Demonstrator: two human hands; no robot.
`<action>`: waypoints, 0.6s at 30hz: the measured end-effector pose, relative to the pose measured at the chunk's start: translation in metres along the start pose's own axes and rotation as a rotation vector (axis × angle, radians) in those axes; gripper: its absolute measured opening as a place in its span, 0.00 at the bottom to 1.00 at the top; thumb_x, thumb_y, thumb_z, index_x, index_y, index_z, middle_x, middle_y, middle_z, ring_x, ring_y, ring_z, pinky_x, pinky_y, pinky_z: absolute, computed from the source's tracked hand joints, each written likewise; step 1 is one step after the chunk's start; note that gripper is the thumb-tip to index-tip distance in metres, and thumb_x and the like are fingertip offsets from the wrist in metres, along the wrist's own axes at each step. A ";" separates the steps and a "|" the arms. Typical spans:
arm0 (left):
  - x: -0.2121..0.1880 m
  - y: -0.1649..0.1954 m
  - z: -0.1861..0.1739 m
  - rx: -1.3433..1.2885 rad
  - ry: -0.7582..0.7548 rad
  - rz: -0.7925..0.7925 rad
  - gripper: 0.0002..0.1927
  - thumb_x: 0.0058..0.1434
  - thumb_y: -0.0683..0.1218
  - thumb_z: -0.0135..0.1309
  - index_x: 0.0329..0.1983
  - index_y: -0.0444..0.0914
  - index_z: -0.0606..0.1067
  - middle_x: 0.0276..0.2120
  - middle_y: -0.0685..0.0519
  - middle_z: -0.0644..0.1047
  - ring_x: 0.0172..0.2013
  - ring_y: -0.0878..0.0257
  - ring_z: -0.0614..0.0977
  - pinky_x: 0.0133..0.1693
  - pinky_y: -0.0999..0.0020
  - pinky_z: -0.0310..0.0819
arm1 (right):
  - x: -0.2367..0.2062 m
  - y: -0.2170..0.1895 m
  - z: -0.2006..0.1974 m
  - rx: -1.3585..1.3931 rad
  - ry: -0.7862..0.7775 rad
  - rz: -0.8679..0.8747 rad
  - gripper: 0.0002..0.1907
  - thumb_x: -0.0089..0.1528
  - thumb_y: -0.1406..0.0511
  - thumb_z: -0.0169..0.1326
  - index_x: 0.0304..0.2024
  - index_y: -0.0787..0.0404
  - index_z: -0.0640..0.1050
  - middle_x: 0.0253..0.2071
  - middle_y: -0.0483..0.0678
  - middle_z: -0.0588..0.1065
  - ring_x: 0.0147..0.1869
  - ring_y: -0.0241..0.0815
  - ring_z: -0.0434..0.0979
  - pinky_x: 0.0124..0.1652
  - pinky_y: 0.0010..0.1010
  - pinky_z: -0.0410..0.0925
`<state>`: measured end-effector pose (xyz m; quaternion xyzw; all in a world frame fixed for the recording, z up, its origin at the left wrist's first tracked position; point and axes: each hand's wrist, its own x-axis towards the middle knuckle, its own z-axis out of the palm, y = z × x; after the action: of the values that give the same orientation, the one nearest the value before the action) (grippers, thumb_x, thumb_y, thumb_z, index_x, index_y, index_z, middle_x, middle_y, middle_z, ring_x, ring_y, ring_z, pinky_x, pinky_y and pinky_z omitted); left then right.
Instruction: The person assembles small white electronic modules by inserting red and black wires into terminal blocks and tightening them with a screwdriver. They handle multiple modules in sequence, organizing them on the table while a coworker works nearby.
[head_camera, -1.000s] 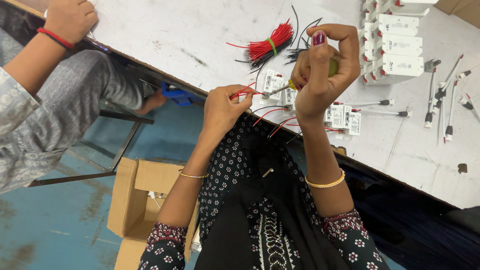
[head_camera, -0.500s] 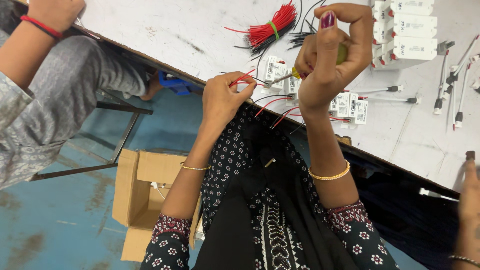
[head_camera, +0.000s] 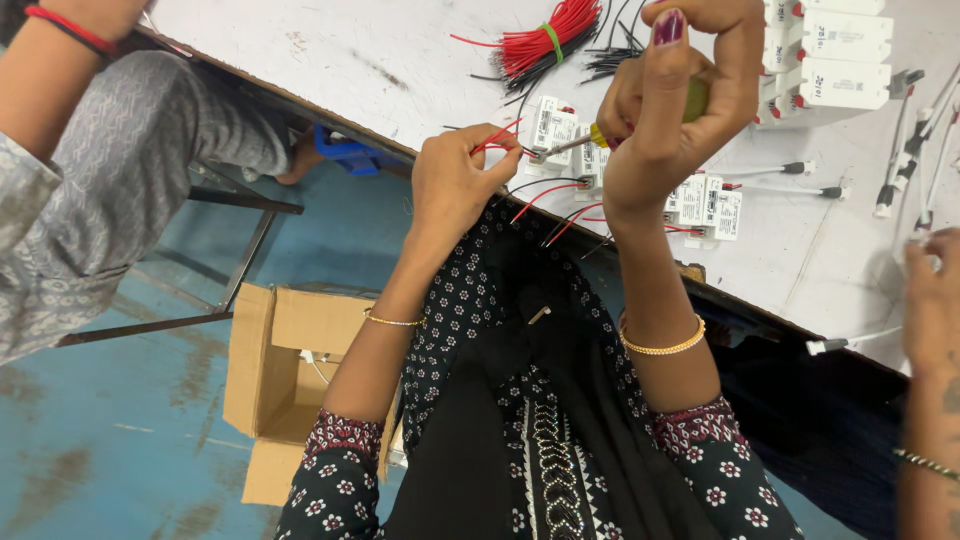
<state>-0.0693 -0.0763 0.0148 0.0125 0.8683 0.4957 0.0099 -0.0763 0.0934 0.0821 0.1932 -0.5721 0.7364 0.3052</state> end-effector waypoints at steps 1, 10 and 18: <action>0.000 0.000 0.000 0.013 0.000 0.007 0.10 0.55 0.54 0.62 0.35 0.45 0.85 0.11 0.55 0.56 0.14 0.66 0.58 0.20 0.62 0.49 | 0.000 0.001 0.000 -0.005 -0.004 -0.006 0.06 0.78 0.67 0.47 0.51 0.66 0.70 0.40 0.49 0.73 0.17 0.28 0.50 0.17 0.24 0.48; -0.001 -0.002 0.005 0.039 0.020 0.022 0.10 0.56 0.53 0.61 0.34 0.44 0.84 0.10 0.56 0.57 0.14 0.65 0.57 0.21 0.61 0.49 | -0.001 0.003 0.003 0.004 -0.023 -0.050 0.05 0.77 0.67 0.46 0.52 0.64 0.70 0.20 0.42 0.59 0.15 0.28 0.48 0.16 0.24 0.45; 0.000 -0.001 0.013 -0.019 0.036 0.012 0.09 0.57 0.52 0.60 0.35 0.44 0.84 0.11 0.57 0.57 0.14 0.67 0.58 0.20 0.63 0.50 | -0.002 0.016 -0.008 0.035 0.038 -0.024 0.15 0.77 0.67 0.47 0.66 0.62 0.69 0.18 0.44 0.57 0.15 0.31 0.48 0.17 0.27 0.48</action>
<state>-0.0692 -0.0651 0.0073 0.0087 0.8635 0.5041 -0.0086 -0.0848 0.0978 0.0675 0.1911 -0.5510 0.7460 0.3213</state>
